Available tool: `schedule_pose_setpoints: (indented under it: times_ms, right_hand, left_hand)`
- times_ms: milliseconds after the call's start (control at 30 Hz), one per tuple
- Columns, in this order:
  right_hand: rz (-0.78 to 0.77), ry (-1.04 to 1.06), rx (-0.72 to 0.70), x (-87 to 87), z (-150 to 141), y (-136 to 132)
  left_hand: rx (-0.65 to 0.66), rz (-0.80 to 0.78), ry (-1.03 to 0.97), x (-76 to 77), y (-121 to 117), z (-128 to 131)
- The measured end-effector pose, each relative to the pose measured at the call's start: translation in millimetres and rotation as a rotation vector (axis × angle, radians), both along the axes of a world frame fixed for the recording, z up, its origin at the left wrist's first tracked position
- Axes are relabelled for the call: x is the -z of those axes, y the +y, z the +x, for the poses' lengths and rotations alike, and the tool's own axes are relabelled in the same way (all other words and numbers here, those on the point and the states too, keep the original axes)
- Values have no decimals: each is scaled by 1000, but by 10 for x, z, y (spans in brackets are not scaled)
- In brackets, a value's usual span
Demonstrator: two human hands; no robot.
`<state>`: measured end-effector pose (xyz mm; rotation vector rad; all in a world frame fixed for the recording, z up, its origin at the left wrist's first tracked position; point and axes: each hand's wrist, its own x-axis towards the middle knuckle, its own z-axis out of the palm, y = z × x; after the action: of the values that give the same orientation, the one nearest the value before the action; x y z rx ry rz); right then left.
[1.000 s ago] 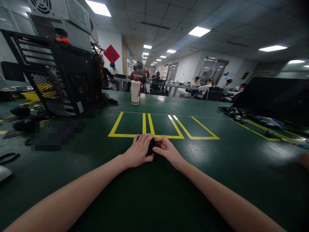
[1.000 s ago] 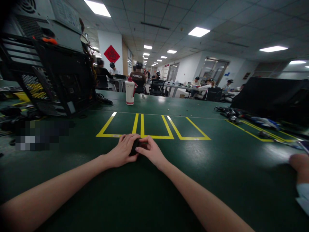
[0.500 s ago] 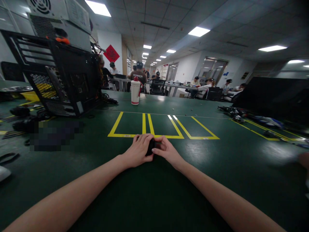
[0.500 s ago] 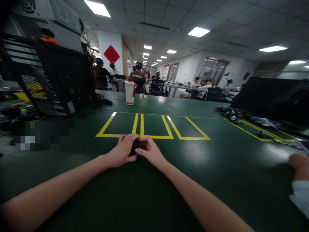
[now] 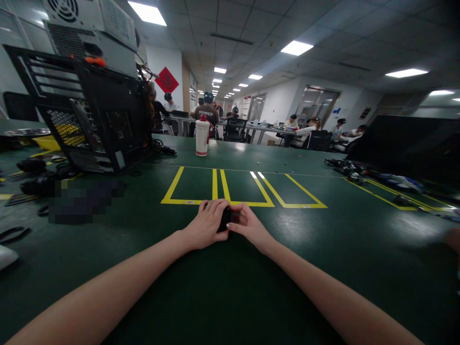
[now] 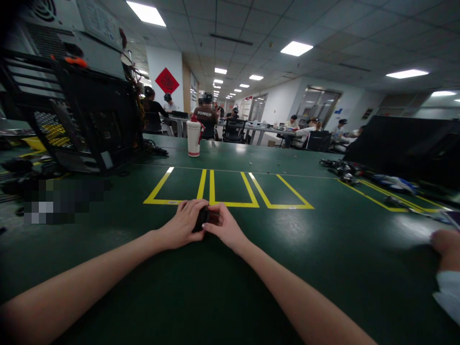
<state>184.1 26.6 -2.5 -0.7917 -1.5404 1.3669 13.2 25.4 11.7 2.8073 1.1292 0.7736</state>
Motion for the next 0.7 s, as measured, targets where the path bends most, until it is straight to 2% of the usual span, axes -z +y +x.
schedule_pose_setpoints:
  times_ms: [233,500,700]
  right_hand:
    - [31,-45,98,-15,-4,19]
    - [24,-3,4,20,1,30]
    - [70,-31,70,14,-13,6]
  left_hand:
    - [-6,19,-7,3,11,4]
    - [-21,25,2,16,10,16]
    - [-8,29,-11,26,14,16]
